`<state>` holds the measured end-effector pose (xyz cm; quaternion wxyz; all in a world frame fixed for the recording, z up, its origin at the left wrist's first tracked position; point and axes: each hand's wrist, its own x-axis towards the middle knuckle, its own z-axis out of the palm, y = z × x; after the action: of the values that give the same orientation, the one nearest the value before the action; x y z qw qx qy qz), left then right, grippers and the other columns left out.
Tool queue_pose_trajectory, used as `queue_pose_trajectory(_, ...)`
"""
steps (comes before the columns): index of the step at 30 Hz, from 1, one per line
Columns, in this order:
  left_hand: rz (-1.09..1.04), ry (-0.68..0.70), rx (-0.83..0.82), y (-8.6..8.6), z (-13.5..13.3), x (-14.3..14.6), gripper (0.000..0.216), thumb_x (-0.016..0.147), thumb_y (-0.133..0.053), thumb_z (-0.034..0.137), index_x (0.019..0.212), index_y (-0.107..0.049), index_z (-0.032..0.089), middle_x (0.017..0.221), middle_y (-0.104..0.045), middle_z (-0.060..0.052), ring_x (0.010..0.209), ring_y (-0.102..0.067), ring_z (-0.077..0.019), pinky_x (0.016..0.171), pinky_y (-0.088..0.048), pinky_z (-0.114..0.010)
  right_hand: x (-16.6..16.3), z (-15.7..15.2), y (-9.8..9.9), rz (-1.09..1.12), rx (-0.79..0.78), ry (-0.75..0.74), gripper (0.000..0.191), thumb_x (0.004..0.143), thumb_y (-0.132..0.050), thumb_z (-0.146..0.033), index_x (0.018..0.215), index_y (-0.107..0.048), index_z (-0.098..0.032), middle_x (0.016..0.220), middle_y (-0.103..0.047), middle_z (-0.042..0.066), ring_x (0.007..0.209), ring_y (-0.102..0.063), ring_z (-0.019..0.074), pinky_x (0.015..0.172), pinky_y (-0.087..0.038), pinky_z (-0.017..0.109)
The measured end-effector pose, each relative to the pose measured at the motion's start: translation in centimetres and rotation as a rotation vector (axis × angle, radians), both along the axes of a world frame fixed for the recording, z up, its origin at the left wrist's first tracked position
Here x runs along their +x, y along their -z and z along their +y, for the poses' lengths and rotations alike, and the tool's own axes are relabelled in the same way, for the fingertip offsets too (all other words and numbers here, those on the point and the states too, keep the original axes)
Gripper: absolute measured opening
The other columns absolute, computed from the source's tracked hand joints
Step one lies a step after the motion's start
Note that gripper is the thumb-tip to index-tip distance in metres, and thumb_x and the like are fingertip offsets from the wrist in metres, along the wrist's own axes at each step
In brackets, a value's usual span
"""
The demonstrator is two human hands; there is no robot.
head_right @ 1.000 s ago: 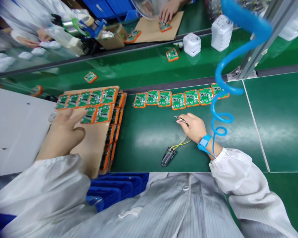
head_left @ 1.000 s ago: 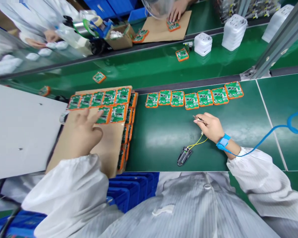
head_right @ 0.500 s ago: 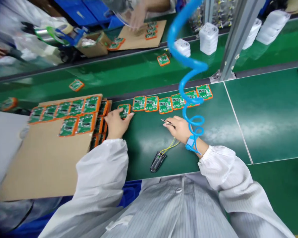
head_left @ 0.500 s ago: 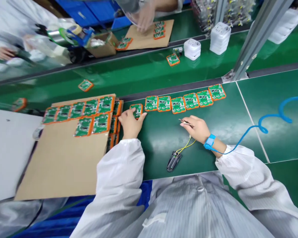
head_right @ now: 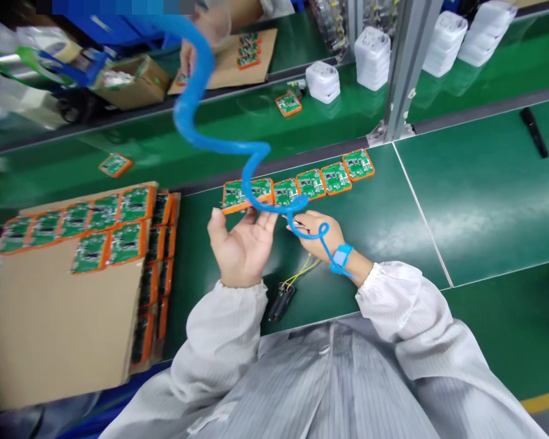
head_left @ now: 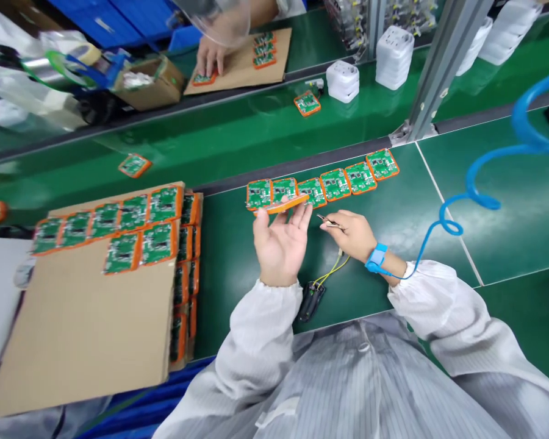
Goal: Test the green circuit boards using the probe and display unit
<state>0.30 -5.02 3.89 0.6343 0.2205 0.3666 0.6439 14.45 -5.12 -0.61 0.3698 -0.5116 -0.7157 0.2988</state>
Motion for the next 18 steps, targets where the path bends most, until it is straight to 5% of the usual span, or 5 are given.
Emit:
queue_pose_trajectory(11,0.013,0.038,-0.005,0.6,-1.4,2.5,0.028,0.073,-0.069,0.047,0.082,-0.064,0.021,0.104,-0.068,-0.004,0.115,-0.058,-0.0200,0.105,-0.043,-0.035,0.2,0.0,-0.7,-0.004,-0.071,0.073,0.024,0.091,-0.050,-0.036,0.084,-0.066,-0.018,0.079,-0.063,0.005,0.076,-0.059,0.0168,0.070,-0.043,0.028)
queue_pose_trajectory(18,0.089,-0.014,0.046,0.8,-1.4,2.0,0.026,0.074,-0.069,0.047,0.086,-0.066,0.023,0.105,-0.068,-0.002,0.118,-0.056,-0.0203,0.107,-0.041,-0.038,1.2,0.2,-1.8,0.171,0.025,-0.014,0.032,0.098,-0.031,-0.036,0.108,-0.055,-0.018,0.094,-0.063,0.006,0.089,-0.058,0.0173,0.079,-0.046,0.031)
